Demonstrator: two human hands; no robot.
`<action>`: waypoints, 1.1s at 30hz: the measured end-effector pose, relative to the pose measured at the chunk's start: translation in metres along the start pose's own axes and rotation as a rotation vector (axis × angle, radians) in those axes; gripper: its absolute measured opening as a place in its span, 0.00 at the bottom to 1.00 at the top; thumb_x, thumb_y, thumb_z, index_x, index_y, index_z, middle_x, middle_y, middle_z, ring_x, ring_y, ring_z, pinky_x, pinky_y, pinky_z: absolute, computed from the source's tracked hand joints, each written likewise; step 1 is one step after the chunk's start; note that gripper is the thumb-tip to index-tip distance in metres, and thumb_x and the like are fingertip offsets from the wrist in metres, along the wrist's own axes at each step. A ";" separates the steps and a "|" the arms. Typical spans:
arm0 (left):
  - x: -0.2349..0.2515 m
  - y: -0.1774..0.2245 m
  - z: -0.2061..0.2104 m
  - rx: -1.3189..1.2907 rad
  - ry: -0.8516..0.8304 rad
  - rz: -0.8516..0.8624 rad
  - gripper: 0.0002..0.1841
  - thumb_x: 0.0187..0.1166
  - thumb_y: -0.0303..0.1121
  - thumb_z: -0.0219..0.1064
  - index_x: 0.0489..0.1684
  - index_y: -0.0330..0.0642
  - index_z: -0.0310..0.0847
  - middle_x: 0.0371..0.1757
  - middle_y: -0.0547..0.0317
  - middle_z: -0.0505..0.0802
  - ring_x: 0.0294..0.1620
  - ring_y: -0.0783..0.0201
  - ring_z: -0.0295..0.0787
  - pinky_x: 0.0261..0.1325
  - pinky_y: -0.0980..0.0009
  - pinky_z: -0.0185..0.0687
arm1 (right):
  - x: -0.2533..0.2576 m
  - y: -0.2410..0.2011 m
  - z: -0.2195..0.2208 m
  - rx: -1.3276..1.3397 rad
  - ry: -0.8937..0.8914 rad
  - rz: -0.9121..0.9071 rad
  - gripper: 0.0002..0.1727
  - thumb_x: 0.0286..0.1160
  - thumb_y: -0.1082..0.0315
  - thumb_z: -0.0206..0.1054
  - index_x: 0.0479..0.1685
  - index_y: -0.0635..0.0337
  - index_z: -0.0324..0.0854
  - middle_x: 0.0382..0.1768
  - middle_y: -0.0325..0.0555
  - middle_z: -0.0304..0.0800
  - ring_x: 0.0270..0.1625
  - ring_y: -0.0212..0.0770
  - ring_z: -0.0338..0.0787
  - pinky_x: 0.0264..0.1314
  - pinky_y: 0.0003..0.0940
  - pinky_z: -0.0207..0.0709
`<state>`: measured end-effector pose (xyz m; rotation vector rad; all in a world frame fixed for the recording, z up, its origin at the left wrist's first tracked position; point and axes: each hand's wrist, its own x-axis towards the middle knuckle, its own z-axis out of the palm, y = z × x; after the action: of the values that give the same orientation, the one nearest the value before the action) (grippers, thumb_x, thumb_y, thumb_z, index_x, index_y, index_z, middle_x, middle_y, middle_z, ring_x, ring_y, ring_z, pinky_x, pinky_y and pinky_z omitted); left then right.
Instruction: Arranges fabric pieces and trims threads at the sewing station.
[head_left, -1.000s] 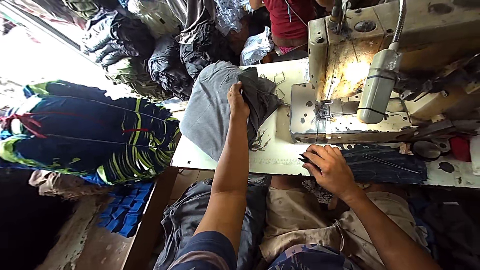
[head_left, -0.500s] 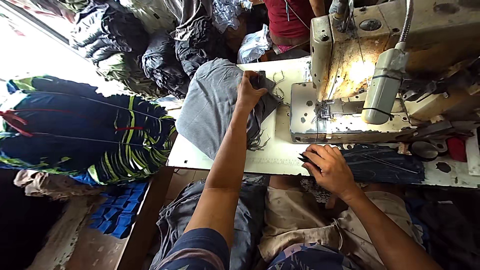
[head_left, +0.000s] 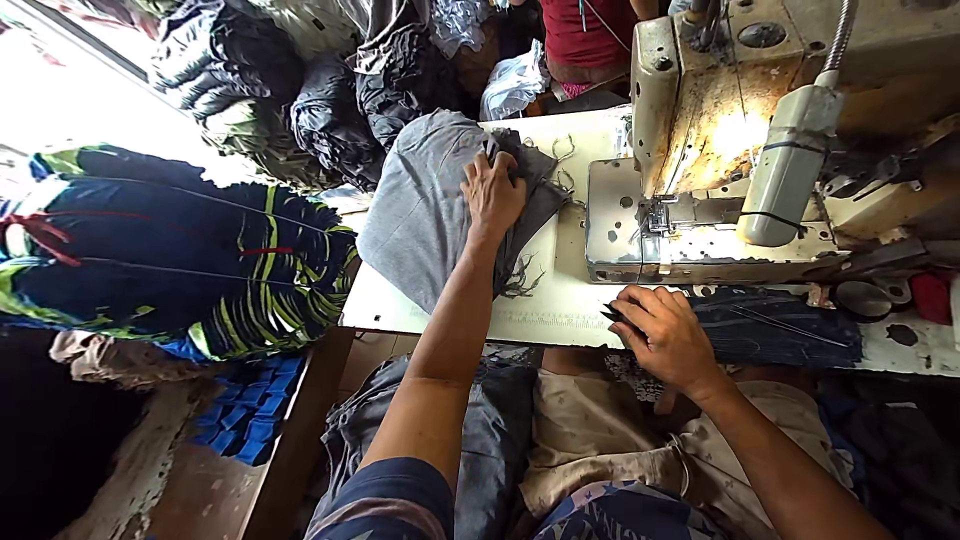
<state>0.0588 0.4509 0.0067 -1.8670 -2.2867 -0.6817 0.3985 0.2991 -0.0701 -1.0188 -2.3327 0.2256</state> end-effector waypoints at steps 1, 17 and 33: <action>-0.002 0.006 0.004 0.038 -0.028 -0.013 0.30 0.73 0.59 0.70 0.67 0.50 0.82 0.81 0.31 0.74 0.78 0.27 0.70 0.65 0.27 0.70 | 0.000 0.000 0.000 -0.003 0.003 0.004 0.21 0.87 0.44 0.57 0.62 0.40 0.90 0.62 0.33 0.89 0.52 0.41 0.85 0.54 0.45 0.74; 0.009 -0.081 0.003 -1.037 0.233 -0.511 0.06 0.77 0.34 0.70 0.42 0.41 0.84 0.36 0.62 0.90 0.38 0.69 0.88 0.46 0.64 0.88 | -0.001 0.000 0.001 0.004 0.001 0.007 0.21 0.88 0.46 0.56 0.61 0.42 0.90 0.62 0.35 0.89 0.52 0.43 0.85 0.54 0.46 0.75; 0.020 -0.077 0.020 -0.685 0.096 -0.338 0.13 0.76 0.41 0.64 0.43 0.41 0.84 0.40 0.53 0.91 0.45 0.58 0.89 0.51 0.49 0.84 | 0.000 -0.003 0.003 -0.039 0.019 0.017 0.22 0.86 0.44 0.58 0.63 0.43 0.90 0.63 0.39 0.90 0.51 0.46 0.86 0.53 0.47 0.74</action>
<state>-0.0149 0.4662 -0.0250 -1.5878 -2.5245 -1.7419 0.3955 0.2973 -0.0718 -1.0557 -2.3204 0.1765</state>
